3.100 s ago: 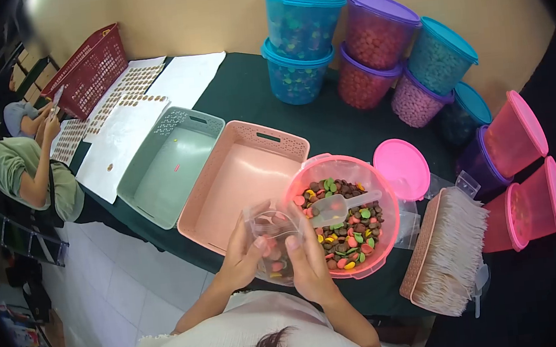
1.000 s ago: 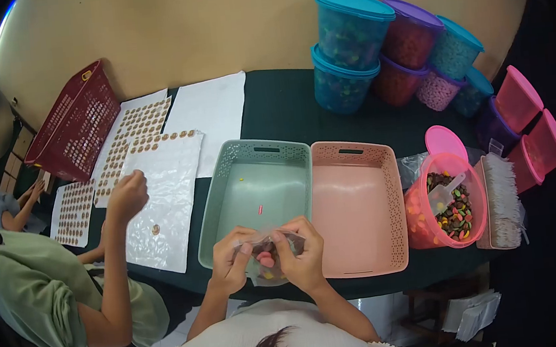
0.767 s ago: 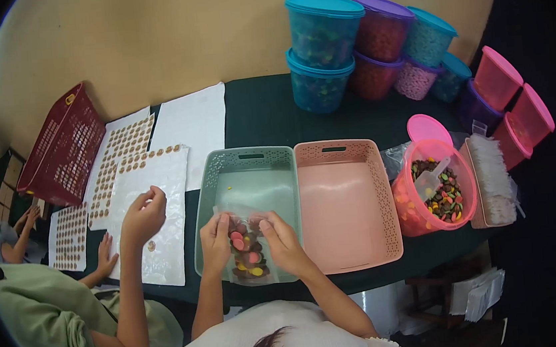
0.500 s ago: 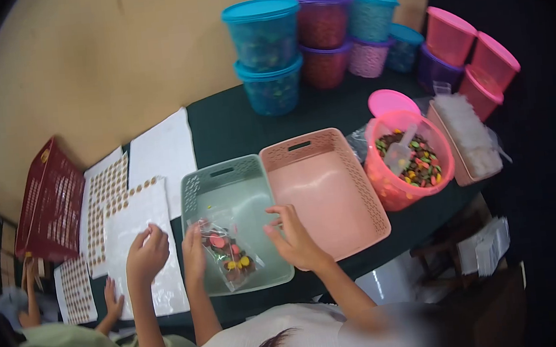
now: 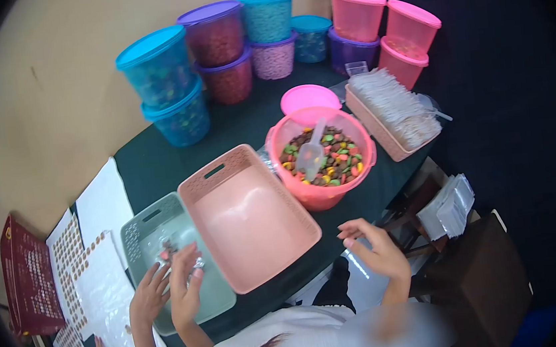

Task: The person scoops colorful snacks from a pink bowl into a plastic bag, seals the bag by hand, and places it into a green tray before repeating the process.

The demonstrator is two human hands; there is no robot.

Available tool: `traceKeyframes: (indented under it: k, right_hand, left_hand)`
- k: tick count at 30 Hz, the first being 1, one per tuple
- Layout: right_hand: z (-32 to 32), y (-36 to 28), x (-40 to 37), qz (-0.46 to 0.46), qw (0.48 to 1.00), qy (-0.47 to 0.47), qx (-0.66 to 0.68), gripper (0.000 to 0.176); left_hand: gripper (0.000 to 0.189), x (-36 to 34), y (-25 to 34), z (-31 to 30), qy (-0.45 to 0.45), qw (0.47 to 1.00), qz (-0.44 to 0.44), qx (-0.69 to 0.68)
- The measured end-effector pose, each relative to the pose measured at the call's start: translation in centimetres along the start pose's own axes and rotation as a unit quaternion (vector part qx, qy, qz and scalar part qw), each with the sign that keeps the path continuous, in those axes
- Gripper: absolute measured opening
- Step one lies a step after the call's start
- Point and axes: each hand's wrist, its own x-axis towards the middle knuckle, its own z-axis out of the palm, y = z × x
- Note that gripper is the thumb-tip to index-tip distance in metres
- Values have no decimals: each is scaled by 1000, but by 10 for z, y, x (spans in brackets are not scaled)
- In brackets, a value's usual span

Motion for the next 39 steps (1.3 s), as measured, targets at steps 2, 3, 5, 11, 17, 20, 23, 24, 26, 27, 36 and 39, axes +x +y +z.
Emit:
traceKeyframes:
  k: [2,3,5,11,17,20,23,24,26,27,36,39]
  right_hand:
    - [-34,3,5,6,999,54,1,22]
    - [-53,8,9,3,997,81,8,21]
    - [-97,23,26,-25,990,139,1,17]
    - [-272,77,128,-90,939,217,-251,9]
    - [-365,153,228,-66,930,-94,-349,14]
    - [-373,182,261,-83,903,-211,-366,16]
    - [-356,196,277,-70,881,-230,-407,17]
    - [-350,199,280,-124,872,-203,-429,20]
    - [-352,211,296,-125,885,-181,-411,20]
    - [-354,211,303,-128,897,-155,-395,21]
    - [-359,209,328,-144,873,-225,-409,28]
    - [-360,211,323,-172,874,-218,-398,27]
  left_hand:
    - [35,8,14,30,-34,998,54,-4]
    - [35,12,22,45,-39,997,61,-10]
    - [32,18,40,78,-91,992,87,-18]
    - [29,45,54,200,61,990,42,-121]
    - [24,56,89,270,160,978,75,-111]
    - [25,57,97,290,240,961,53,-124]
    - [25,61,101,310,275,951,42,-135]
    - [25,64,104,316,275,952,39,-132]
    - [27,75,112,328,211,964,71,-145]
    - [27,81,115,335,210,964,70,-145]
    - [67,233,101,496,-127,972,192,48]
    - [70,252,87,529,-119,965,217,85]
